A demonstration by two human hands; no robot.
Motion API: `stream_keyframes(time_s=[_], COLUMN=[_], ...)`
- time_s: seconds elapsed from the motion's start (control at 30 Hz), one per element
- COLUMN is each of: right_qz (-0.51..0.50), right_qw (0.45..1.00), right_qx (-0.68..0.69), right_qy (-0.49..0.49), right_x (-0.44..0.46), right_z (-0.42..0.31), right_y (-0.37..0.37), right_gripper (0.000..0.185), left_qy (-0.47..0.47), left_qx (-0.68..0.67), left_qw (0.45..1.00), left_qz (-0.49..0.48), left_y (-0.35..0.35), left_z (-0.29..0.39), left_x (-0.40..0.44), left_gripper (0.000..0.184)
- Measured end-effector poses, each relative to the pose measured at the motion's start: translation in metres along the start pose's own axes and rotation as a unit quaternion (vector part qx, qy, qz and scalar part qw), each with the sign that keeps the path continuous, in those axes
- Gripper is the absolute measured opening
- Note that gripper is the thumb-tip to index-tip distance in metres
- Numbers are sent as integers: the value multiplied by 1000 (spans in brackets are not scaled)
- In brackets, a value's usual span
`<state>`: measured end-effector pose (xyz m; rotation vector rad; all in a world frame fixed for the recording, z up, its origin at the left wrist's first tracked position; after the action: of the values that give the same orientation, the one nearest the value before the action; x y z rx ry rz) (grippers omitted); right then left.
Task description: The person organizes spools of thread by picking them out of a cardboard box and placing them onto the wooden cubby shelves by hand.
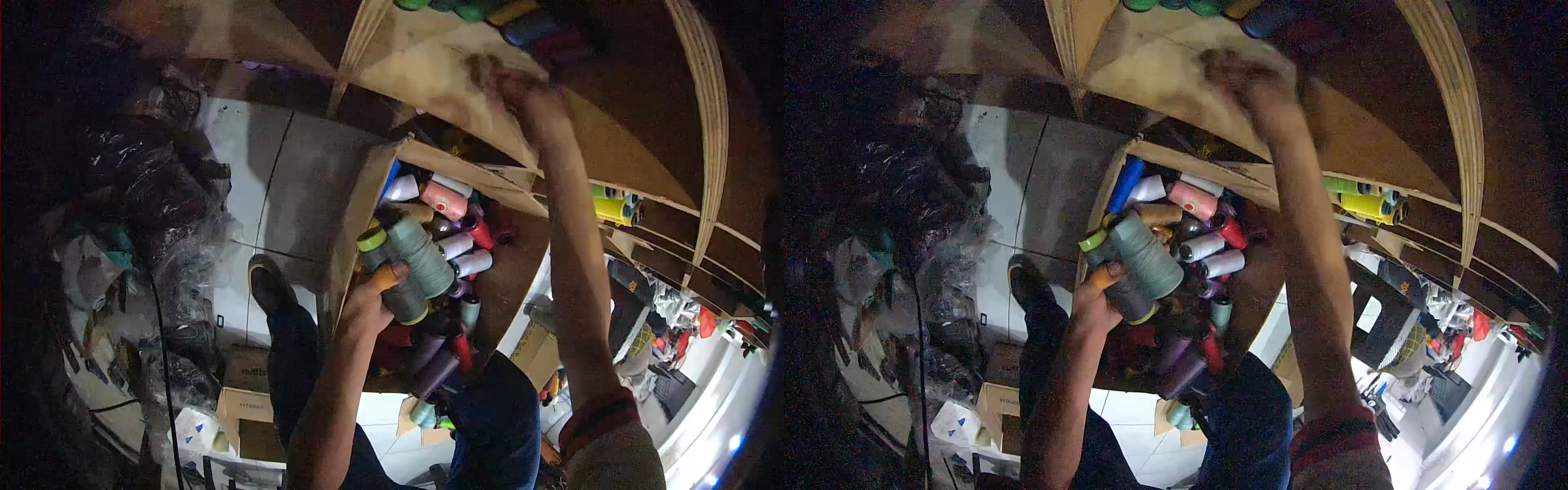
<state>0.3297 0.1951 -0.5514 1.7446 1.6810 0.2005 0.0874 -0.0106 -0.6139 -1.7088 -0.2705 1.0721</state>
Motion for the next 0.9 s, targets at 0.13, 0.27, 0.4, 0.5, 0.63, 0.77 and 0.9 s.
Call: stream_keyframes(time_s=[0.13, 0.27, 0.4, 0.5, 0.63, 0.77, 0.9], right_qz=[-365, -269, -253, -55, 214, 319, 217], right_qw=[929, 953, 889, 817, 926, 927, 975], right_qx=[-10, -137, 355, 542, 309, 188, 45], right_qy=[-60, 1, -139, -187, -16, 57, 34], right_x=[-111, -156, -153, -128, -43, 30, 39], right_z=[-8, -5, 3, 31, 21, 23, 21], right_y=[-74, -93, -68, -34, 32, 70, 68], right_gripper=[55, 59, 54, 46, 43, 45, 41], left_qy=[-54, -39, 3, 12, -16, -21, -17], left_qx=[13, 29, -31, 11, 83, 90, 84], left_qw=[997, 994, 1000, 1000, 996, 996, 996], left_qz=[45, 95, -1, -20, -40, -1, -2], left_y=[13, 24, -4, -12, -11, -12, -14], left_z=[2, -3, -2, 3, 3, 5, 6], left_x=[-3, -1, 2, 6, 3, 1, 1], left_gripper=[54, 51, 50, 52, 53, 51, 52])
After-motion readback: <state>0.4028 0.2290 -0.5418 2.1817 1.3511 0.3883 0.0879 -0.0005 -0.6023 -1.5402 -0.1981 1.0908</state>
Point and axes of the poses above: each hand's wrist, its own x-axis towards the middle knuckle, its own y-axis out of the back of the hand, z = x × y, the point moved 4 cm from there along x, towards the middle knuckle, and after that the axes turned 1 degree about -x, right-handed, at the moved point
